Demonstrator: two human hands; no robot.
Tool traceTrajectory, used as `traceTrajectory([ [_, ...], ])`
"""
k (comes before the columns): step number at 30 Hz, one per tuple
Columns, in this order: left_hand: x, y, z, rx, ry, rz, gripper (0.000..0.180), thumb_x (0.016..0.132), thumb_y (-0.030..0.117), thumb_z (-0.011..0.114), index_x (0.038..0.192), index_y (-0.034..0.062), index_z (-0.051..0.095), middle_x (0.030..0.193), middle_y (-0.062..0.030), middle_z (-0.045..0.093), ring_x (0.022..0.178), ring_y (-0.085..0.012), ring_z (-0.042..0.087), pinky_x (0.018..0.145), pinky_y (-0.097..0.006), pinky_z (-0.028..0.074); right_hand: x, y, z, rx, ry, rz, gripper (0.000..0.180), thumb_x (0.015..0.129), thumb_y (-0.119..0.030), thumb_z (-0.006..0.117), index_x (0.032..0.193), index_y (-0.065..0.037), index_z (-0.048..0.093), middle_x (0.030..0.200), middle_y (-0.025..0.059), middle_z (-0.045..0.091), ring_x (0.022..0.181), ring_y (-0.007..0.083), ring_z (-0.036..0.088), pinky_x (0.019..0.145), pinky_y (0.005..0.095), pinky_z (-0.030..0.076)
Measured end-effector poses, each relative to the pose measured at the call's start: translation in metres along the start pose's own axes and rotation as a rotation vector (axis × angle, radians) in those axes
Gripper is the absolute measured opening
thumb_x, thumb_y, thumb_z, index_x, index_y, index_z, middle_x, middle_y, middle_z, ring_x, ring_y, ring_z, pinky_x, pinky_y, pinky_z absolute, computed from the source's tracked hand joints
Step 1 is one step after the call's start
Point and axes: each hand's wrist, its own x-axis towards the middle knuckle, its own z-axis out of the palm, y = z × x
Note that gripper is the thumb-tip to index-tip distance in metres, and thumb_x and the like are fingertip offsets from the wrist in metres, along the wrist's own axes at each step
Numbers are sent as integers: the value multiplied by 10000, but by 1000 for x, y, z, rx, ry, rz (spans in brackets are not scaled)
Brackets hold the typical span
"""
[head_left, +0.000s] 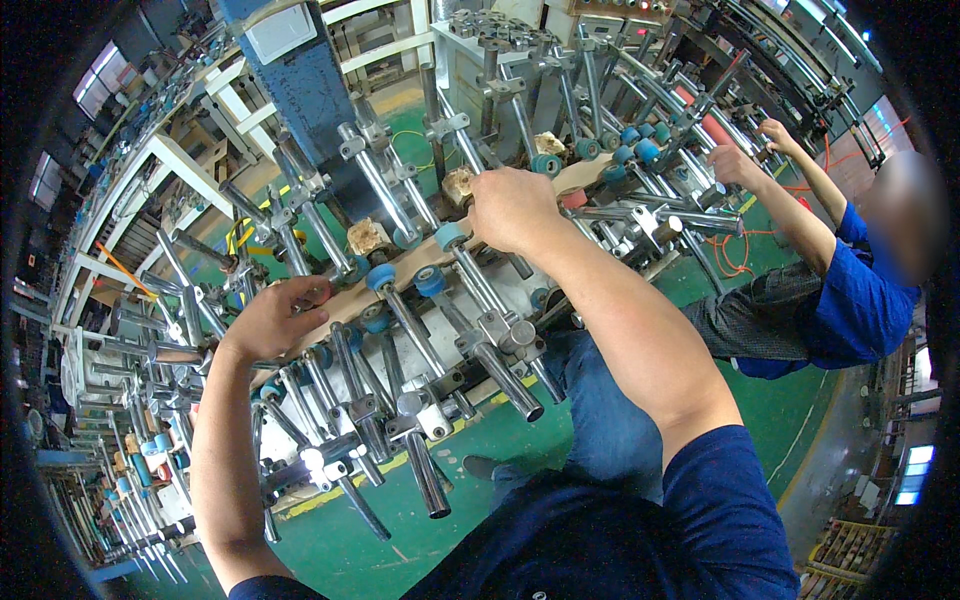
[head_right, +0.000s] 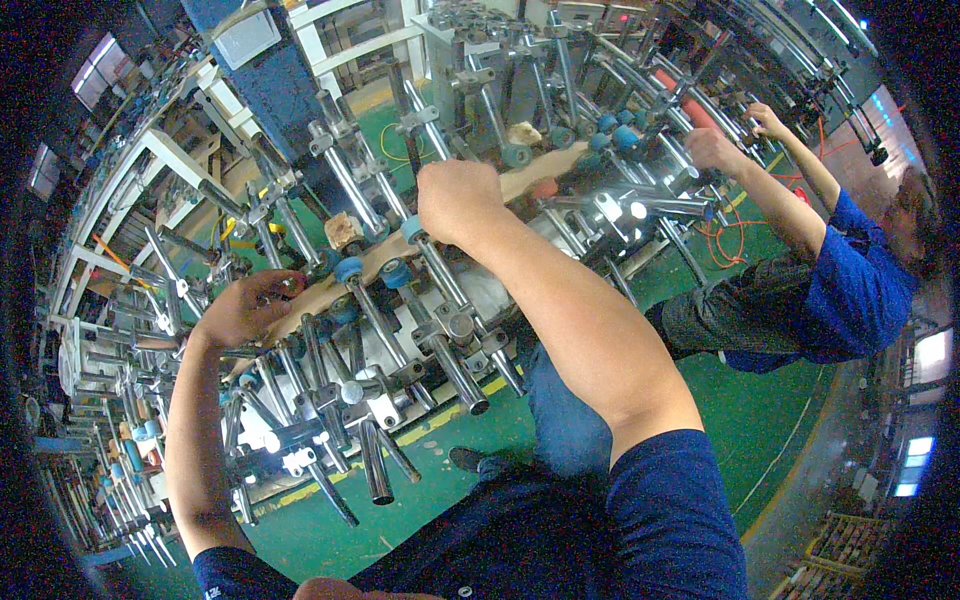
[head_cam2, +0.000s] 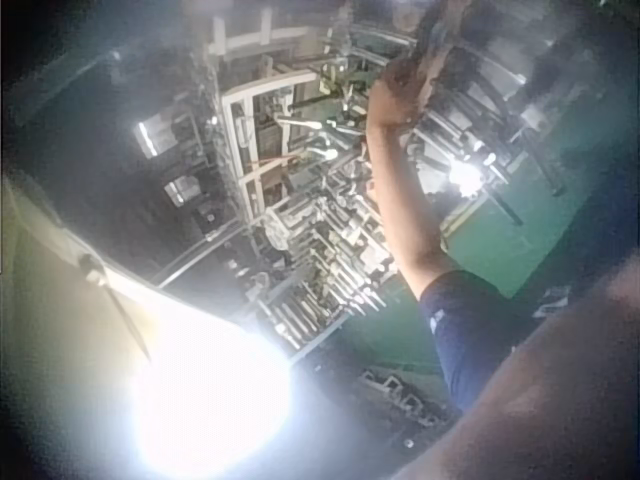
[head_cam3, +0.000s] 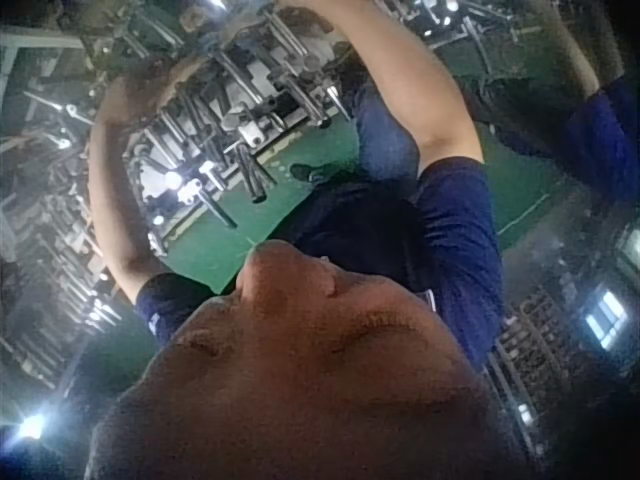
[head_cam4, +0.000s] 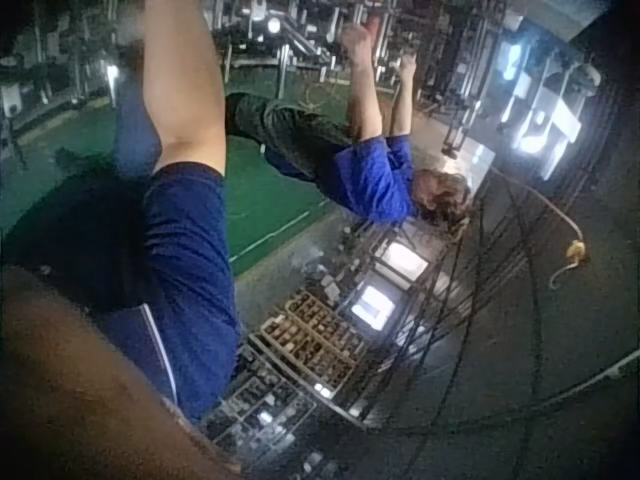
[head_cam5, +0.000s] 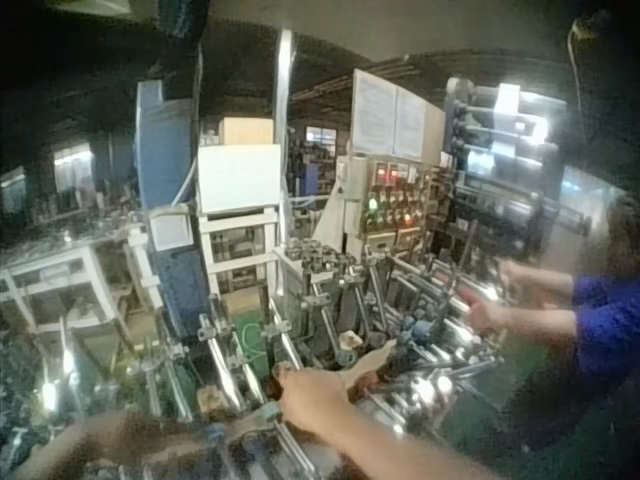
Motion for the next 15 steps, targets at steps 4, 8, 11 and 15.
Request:
traceTrajectory([
  [4, 1, -7, 0, -6, 0, 1, 479, 929, 181, 729, 1359, 8, 607, 1198, -172, 727, 1093, -263, 711, 981, -365, 535, 1, -3, 4, 13, 7, 18, 157, 811, -182, 700, 866, -57, 778, 882, 171, 762, 863, 352, 755, 743, 477, 591],
  [8, 1, -9, 0, -10, -10, -2, 476, 925, 177, 726, 1360, 21, 610, 1194, -166, 727, 1092, -262, 712, 979, -364, 535, 1, -3, 9, 7, 23, -12, 146, 811, -165, 686, 852, -54, 772, 893, 168, 761, 860, 355, 754, 744, 482, 591],
  [11, 1, -7, -1, -7, -13, 1, 477, 926, 177, 725, 1361, 20, 609, 1197, -164, 727, 1093, -259, 712, 976, -363, 537, 5, 3, 19, 0, 96, -51, 147, 822, -158, 669, 850, -54, 768, 906, 168, 760, 858, 359, 752, 745, 482, 589],
  [15, 0, 4, -1, 20, -7, -9, 475, 928, 183, 730, 1354, 10, 609, 1207, -163, 726, 1100, -261, 710, 979, -365, 538, 4, 3, 18, 11, 41, -25, 214, 887, -262, 690, 899, -61, 763, 869, 165, 750, 863, 363, 733, 756, 498, 573],
])
